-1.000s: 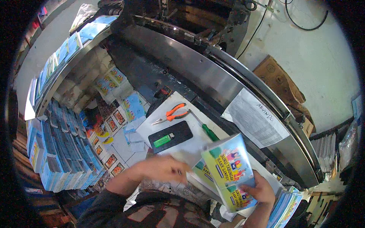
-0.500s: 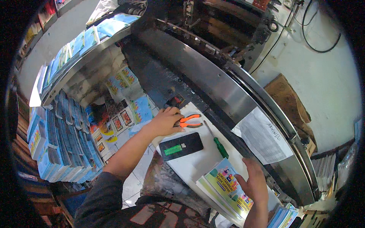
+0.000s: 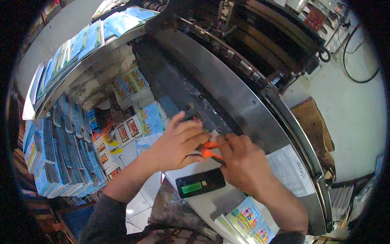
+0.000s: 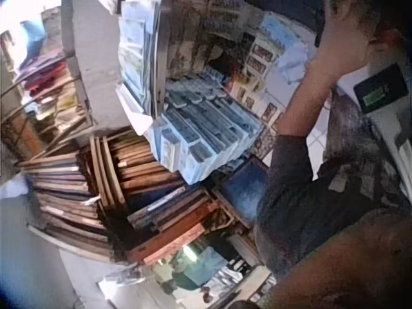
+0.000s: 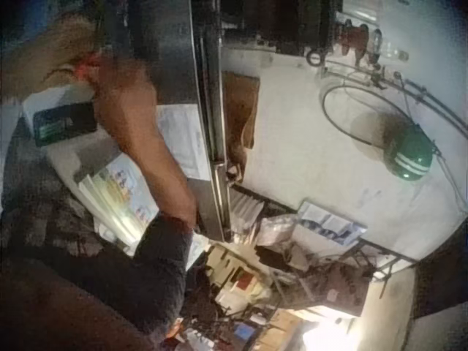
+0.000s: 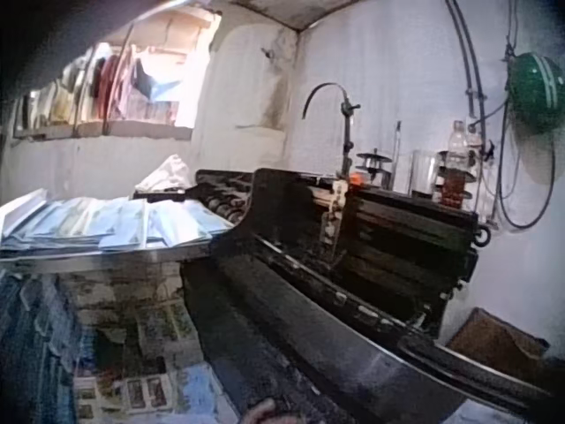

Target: The person operates a paper-folding or book-binding machine by feeding printed sheets into the mechanism, using a small tool to adjust the internal components, and removing the processed items.

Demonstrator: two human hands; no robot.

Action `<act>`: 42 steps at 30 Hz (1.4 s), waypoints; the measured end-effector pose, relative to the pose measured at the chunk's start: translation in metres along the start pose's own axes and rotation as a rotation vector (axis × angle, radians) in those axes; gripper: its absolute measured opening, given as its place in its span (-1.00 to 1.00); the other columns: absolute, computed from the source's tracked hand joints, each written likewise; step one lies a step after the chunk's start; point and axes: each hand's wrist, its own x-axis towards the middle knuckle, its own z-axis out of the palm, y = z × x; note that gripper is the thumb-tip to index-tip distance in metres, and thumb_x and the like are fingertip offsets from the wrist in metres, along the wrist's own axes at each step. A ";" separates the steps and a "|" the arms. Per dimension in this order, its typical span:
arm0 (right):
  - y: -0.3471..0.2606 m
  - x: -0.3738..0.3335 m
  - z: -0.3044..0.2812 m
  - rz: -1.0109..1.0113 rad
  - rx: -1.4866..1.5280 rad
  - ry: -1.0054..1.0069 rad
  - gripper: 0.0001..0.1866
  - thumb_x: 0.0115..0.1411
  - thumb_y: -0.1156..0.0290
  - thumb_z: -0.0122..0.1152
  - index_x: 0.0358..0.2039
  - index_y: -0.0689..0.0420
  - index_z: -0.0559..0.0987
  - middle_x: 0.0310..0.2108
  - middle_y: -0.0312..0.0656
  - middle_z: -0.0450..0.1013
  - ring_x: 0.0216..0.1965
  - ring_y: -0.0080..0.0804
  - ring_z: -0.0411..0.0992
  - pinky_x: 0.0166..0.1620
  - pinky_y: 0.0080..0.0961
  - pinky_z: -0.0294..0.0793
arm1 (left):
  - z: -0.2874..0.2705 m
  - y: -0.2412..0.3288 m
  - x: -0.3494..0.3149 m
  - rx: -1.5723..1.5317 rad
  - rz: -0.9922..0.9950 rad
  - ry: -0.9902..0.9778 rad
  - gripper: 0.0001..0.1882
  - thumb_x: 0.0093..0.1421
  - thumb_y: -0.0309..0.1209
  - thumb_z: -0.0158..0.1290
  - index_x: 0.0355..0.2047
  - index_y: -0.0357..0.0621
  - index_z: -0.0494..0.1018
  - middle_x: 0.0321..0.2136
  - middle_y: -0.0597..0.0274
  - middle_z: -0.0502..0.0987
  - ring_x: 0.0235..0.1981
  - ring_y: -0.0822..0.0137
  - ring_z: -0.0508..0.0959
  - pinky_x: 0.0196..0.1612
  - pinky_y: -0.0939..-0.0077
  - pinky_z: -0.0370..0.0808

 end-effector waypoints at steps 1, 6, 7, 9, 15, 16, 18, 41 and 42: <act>0.007 0.009 -0.007 0.057 0.057 0.033 -0.29 -0.12 0.33 0.43 0.09 0.14 0.40 -0.06 -0.03 0.45 -0.05 -0.15 0.45 -0.01 -0.28 0.48 | -0.001 -0.004 0.003 0.064 -0.026 0.118 -0.41 0.16 -0.11 0.15 0.13 -0.13 0.33 -0.01 0.03 0.41 0.09 0.03 0.37 0.24 0.09 0.18; 0.050 0.104 -0.060 0.398 0.141 0.358 -0.53 0.14 0.19 0.29 -0.05 0.21 0.42 -0.30 0.13 0.50 -0.24 0.08 0.50 -0.17 -0.14 0.47 | 0.066 -0.044 -0.015 -0.234 -0.435 0.526 -0.39 0.17 -0.23 0.15 0.14 -0.31 0.26 0.00 -0.11 0.40 0.06 -0.09 0.36 0.17 0.09 0.24; 0.070 0.124 -0.071 0.390 0.042 0.373 -0.57 0.21 0.16 0.22 -0.09 0.25 0.44 -0.31 0.19 0.51 -0.18 0.17 0.49 -0.15 -0.05 0.49 | 0.080 -0.048 -0.019 -0.284 -0.524 0.465 -0.39 0.18 -0.26 0.14 0.14 -0.33 0.25 -0.01 -0.14 0.40 0.05 -0.12 0.36 0.16 0.09 0.25; 0.101 0.161 -0.079 0.413 -0.030 0.310 -0.60 0.22 0.18 0.19 -0.10 0.24 0.48 -0.24 0.16 0.52 -0.13 0.19 0.49 -0.08 -0.07 0.49 | 0.101 -0.060 -0.025 -0.310 -0.559 0.261 -0.42 0.19 -0.25 0.13 0.11 -0.36 0.26 0.01 -0.19 0.38 0.05 -0.18 0.34 0.13 0.09 0.28; 0.126 0.223 -0.070 0.536 -0.324 0.241 -0.68 0.17 0.26 0.16 -0.15 0.20 0.56 -0.19 0.10 0.54 -0.11 0.10 0.52 -0.04 -0.08 0.51 | 0.131 -0.060 -0.048 -0.278 -0.569 0.080 -0.49 0.22 -0.21 0.06 0.08 -0.27 0.33 0.04 -0.14 0.36 0.09 -0.11 0.33 0.12 0.06 0.31; 0.122 0.228 -0.068 0.549 -0.358 0.245 -0.69 0.16 0.29 0.15 -0.16 0.21 0.57 -0.20 0.09 0.55 -0.11 0.08 0.52 -0.04 -0.08 0.51 | 0.132 -0.060 -0.048 -0.270 -0.570 0.056 -0.50 0.23 -0.21 0.06 0.08 -0.27 0.34 0.03 -0.15 0.36 0.09 -0.12 0.33 0.13 0.06 0.31; 0.114 0.235 -0.065 0.577 -0.423 0.258 -0.72 0.13 0.34 0.13 -0.20 0.22 0.58 -0.22 0.07 0.56 -0.11 0.06 0.53 -0.05 -0.08 0.53 | 0.130 -0.059 -0.048 -0.249 -0.569 0.007 -0.52 0.24 -0.22 0.05 0.07 -0.25 0.34 0.02 -0.16 0.36 0.10 -0.13 0.33 0.14 0.08 0.30; 0.127 0.223 -0.111 0.363 -0.019 0.214 -0.52 0.17 0.01 0.18 -0.22 0.25 0.61 -0.49 -0.08 0.52 -0.43 -0.25 0.50 -0.30 -0.33 0.44 | 0.134 -0.054 -0.053 -0.256 -0.527 0.038 -0.85 0.17 -0.40 0.06 -0.28 -0.18 0.50 -0.23 0.03 0.52 -0.22 -0.04 0.52 -0.16 0.10 0.48; 0.135 0.218 -0.097 0.364 -0.055 0.194 -0.49 0.17 0.00 0.19 -0.20 0.26 0.60 -0.48 -0.06 0.52 -0.43 -0.21 0.49 -0.29 -0.32 0.44 | 0.131 -0.057 -0.048 -0.249 -0.528 0.061 -0.86 0.17 -0.40 0.06 -0.29 -0.17 0.50 -0.24 0.03 0.52 -0.24 -0.04 0.52 -0.17 0.10 0.48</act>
